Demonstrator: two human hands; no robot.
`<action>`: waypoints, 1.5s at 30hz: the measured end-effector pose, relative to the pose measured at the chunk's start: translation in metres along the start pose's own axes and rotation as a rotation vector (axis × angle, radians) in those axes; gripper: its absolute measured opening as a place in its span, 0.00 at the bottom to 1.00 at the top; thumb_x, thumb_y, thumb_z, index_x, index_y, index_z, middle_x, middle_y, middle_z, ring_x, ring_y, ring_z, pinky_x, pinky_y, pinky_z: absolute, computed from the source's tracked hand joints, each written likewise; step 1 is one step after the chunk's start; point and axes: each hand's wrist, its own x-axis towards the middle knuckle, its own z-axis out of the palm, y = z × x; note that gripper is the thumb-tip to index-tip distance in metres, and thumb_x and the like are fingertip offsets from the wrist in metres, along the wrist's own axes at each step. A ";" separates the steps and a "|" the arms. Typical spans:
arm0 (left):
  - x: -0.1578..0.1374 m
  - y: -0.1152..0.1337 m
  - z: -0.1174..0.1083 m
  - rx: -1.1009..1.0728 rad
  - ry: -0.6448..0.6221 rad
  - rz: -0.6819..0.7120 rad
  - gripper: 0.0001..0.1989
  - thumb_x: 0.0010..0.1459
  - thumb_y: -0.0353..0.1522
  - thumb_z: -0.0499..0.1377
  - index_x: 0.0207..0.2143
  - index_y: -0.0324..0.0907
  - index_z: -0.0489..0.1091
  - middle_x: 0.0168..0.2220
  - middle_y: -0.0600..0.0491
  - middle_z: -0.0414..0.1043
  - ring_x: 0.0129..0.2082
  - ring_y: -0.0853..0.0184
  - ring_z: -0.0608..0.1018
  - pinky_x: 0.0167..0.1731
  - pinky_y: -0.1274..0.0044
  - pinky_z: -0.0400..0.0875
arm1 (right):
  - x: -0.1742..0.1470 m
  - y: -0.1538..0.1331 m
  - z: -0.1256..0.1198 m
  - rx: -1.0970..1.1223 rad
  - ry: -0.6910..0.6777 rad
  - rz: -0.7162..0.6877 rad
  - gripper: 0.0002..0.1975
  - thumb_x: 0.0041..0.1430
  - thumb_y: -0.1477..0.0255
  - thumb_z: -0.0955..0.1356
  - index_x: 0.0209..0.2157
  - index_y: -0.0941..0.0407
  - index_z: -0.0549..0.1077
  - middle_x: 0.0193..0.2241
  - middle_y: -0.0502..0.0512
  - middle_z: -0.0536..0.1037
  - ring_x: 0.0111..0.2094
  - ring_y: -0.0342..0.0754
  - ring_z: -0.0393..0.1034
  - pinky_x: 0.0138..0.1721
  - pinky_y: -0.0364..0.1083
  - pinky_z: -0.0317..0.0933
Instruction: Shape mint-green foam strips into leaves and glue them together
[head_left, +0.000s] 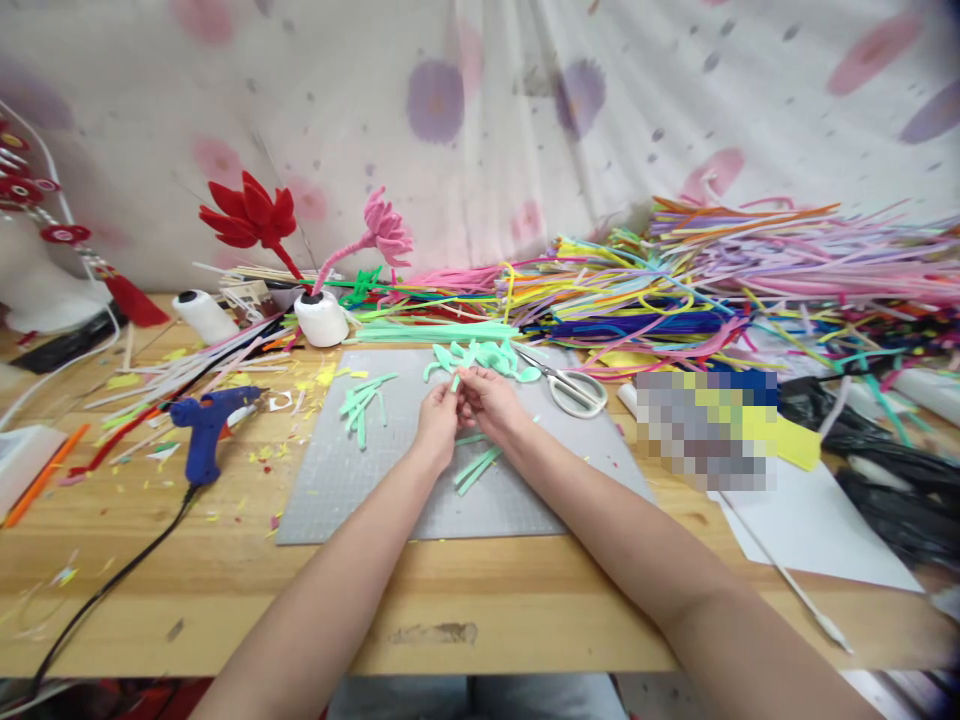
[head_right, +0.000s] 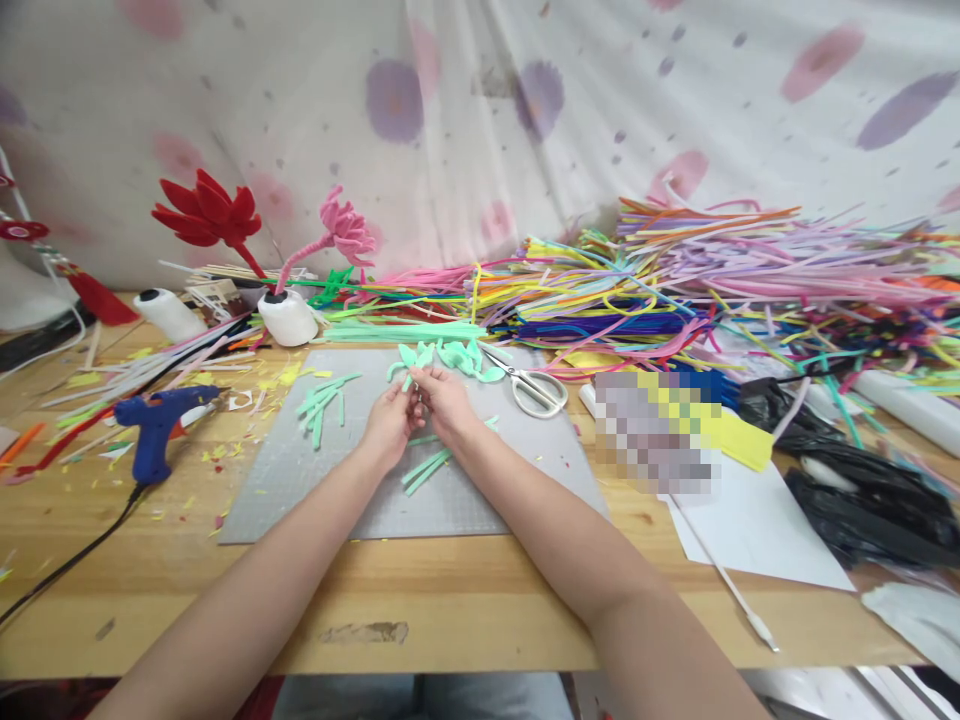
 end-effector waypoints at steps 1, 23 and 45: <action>-0.002 0.000 0.003 -0.051 0.000 -0.066 0.10 0.49 0.34 0.58 0.22 0.38 0.60 0.15 0.62 0.56 0.12 0.81 0.61 0.10 0.88 0.57 | -0.001 0.002 0.002 -0.043 0.063 -0.018 0.16 0.41 0.63 0.69 0.20 0.56 0.59 0.09 0.42 0.60 0.09 0.36 0.51 0.10 0.38 0.42; 0.014 0.001 -0.023 0.605 0.180 0.345 0.10 0.44 0.37 0.59 0.25 0.39 0.66 0.19 0.56 0.67 0.18 0.75 0.68 0.17 0.84 0.61 | 0.021 -0.001 -0.017 -0.867 0.147 -0.423 0.10 0.44 0.70 0.66 0.16 0.56 0.61 0.16 0.46 0.59 0.22 0.41 0.52 0.26 0.43 0.45; 0.001 0.037 -0.031 -0.204 -0.307 -0.526 0.05 0.51 0.25 0.52 0.24 0.38 0.65 0.15 0.59 0.51 0.13 0.80 0.57 0.16 0.87 0.64 | 0.003 -0.004 -0.009 0.004 -0.242 0.008 0.14 0.38 0.65 0.71 0.19 0.58 0.63 0.17 0.46 0.64 0.19 0.36 0.55 0.23 0.40 0.49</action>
